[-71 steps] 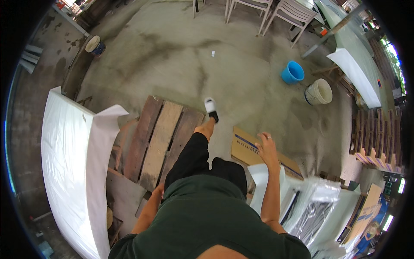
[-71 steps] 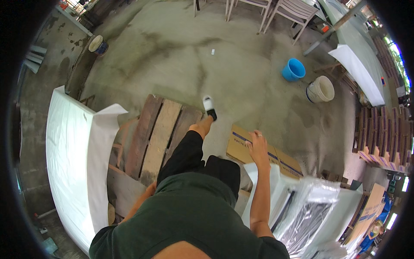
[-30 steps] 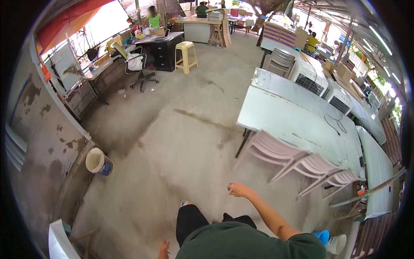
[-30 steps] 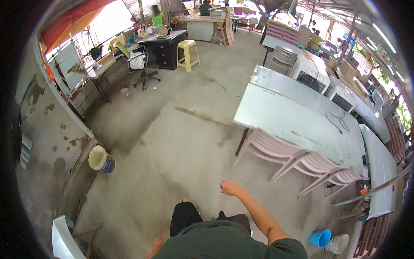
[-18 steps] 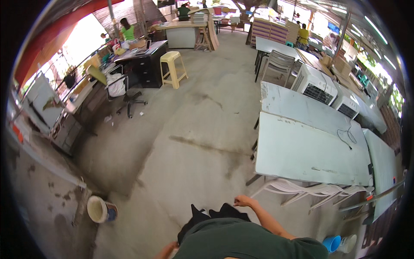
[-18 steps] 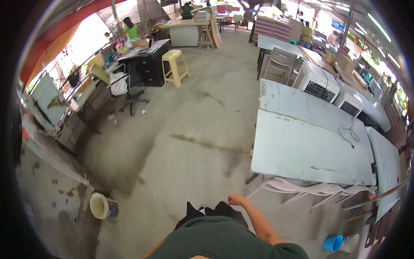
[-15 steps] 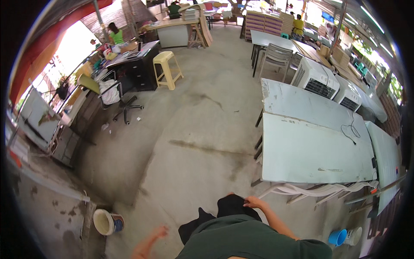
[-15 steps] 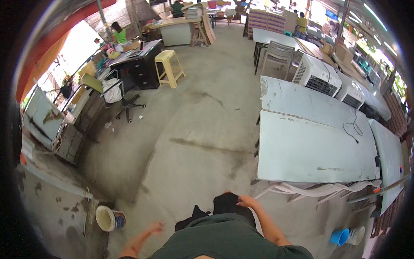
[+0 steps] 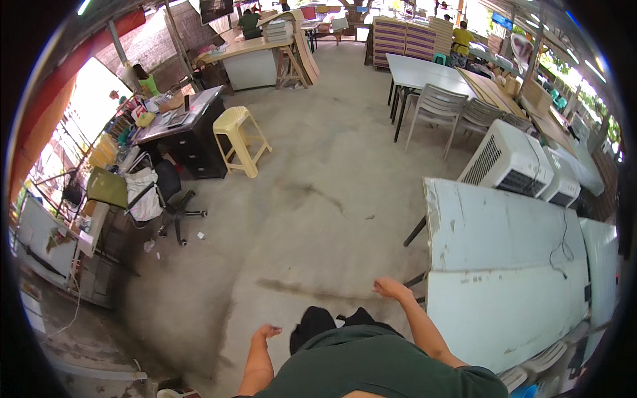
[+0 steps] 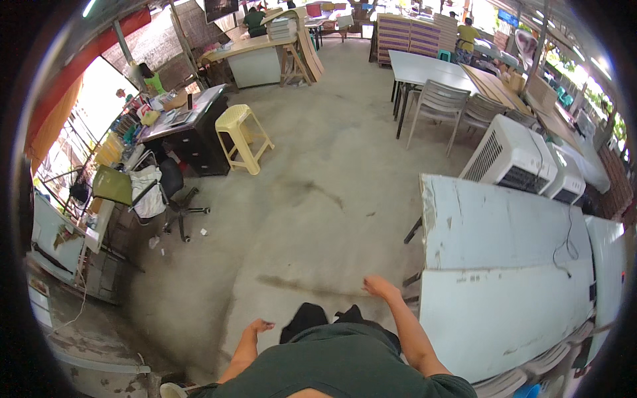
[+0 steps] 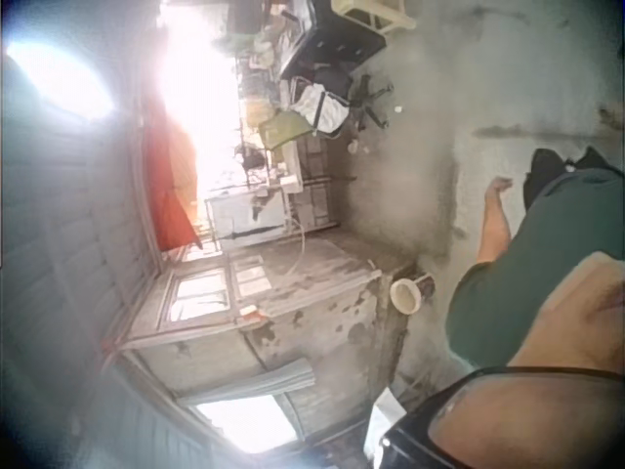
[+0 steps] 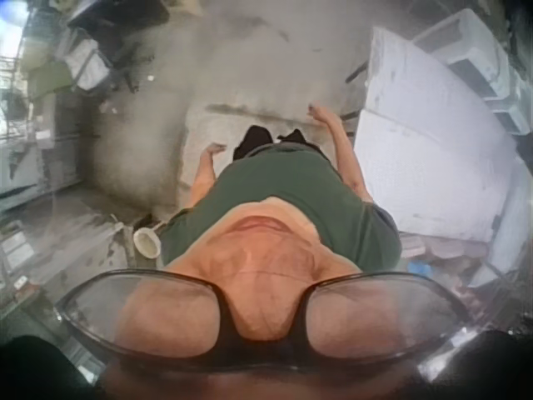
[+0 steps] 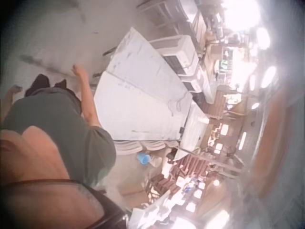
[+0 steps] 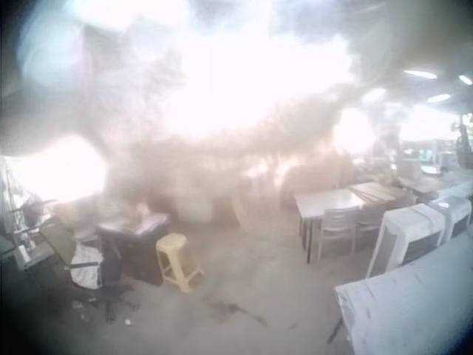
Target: The person wraps black rectangular items in brown paper, secures the paper with tape from a dispenser, and stacks the wrapped packages.
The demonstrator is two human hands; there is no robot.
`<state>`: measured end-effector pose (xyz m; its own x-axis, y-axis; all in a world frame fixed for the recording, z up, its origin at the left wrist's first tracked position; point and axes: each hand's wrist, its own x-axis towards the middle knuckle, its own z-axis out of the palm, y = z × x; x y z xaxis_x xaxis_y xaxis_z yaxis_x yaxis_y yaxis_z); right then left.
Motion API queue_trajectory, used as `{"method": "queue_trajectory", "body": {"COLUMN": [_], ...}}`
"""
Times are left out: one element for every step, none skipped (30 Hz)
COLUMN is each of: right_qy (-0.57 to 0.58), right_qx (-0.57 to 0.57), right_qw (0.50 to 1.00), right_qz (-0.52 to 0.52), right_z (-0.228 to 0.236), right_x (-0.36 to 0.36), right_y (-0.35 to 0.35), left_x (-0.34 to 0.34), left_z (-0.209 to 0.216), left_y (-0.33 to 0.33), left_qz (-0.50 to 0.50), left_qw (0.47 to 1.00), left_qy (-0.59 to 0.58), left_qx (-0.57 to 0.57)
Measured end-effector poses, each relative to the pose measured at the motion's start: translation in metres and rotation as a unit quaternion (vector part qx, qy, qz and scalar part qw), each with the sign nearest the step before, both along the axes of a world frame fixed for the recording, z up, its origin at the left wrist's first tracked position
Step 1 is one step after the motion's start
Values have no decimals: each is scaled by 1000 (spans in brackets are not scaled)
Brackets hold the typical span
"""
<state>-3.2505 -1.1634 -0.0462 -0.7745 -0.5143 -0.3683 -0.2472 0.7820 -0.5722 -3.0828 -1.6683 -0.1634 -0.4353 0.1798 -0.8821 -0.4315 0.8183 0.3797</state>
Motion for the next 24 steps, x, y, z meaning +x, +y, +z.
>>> {"method": "queue_trajectory", "body": {"right_qy": [0, 3, 5, 8, 15, 15, 7, -2, -11, -24, -17, -44, -74, -187, -244, -297, -323, -353, -335, -310, -310, -342, -373, -370], "right_qx": [-33, -28, -84, -145, -152, -157, -166, -131, -96, -38, 35, 68, 121, 233, 167, 233, 220, 213, 164, 111, 107, 76, 41, 43], "right_qw": [999, 1000, 996, 989, 988, 985, 981, 984, 986, 990, 991, 986, 972, 926, 953, 916, 898, 867, 867, 866, 857, 830, 802, 803], "right_qz": [-11, -9, -19, -31, -33, -70, -104, -120, -137, -131, -129, -145, -190, -230, -66, -139, -203, -280, -332, -377, -397, -433, -465, -464], "right_z": [3, 9, 17, 20, 12, -2, -24, -48, -72, -109, -141, -168, -195, -202, -199, -182, -161, -138, -122, -111, -102, -90, -79, -87], "right_x": [-50, -97, -145, -190, -232, -274, -307, -335, -357, -370, -388, -397, -394, -401, -404, -403, -414, -422, -427, -443, -462, -482, -506, -531], "right_y": [2, -5, -20, -32, -35, -34, -36, -36, -33, -18, 14, 47, 105, 173, 120, 78, 70, 67, 73, 72, 73, 70, 63, 66], "left_x": [-11, -14, -21, -36, -59, -81, -105, -127, -153, -191, -237, -301, -376, -465, -494, -528, -595, -669, -745, -816, -890, -949, -1000, -1052], "left_z": [-16, -25, -26, -24, -21, -17, -13, -8, -4, 0, -1, -6, -19, -41, -23, -11, -8, -5, -4, 1, 6, 10, 16, 22], "left_y": [30, 43, 48, 50, 52, 49, 38, 26, 13, 3, -1, -8, 6, 36, -13, -41, -47, -40, -32, -32, -15, 5, 19, 33], "left_qz": [165, 335, 390, 372, 354, 338, 328, 325, 323, 318, 311, 296, 271, 244, 279, 291, 235, 198, 153, 131, 89, 50, 34, 41], "left_qw": [986, 940, 919, 927, 934, 939, 941, 940, 938, 938, 941, 946, 957, 968, 958, 948, 951, 957, 960, 966, 962, 956, 957, 940], "left_qy": [26, 55, 46, 13, -12, -36, -57, -76, -94, -106, -111, -107, -90, -48, -3, 56, 122, 136, 203, 214, 255, 289, 286, 339], "left_qx": [-10, -34, -38, -41, -46, -52, -62, -74, -86, -89, -80, -72, -47, 6, -65, -115, -159, -161, -114, -66, -42, -19, -21, 0]}}
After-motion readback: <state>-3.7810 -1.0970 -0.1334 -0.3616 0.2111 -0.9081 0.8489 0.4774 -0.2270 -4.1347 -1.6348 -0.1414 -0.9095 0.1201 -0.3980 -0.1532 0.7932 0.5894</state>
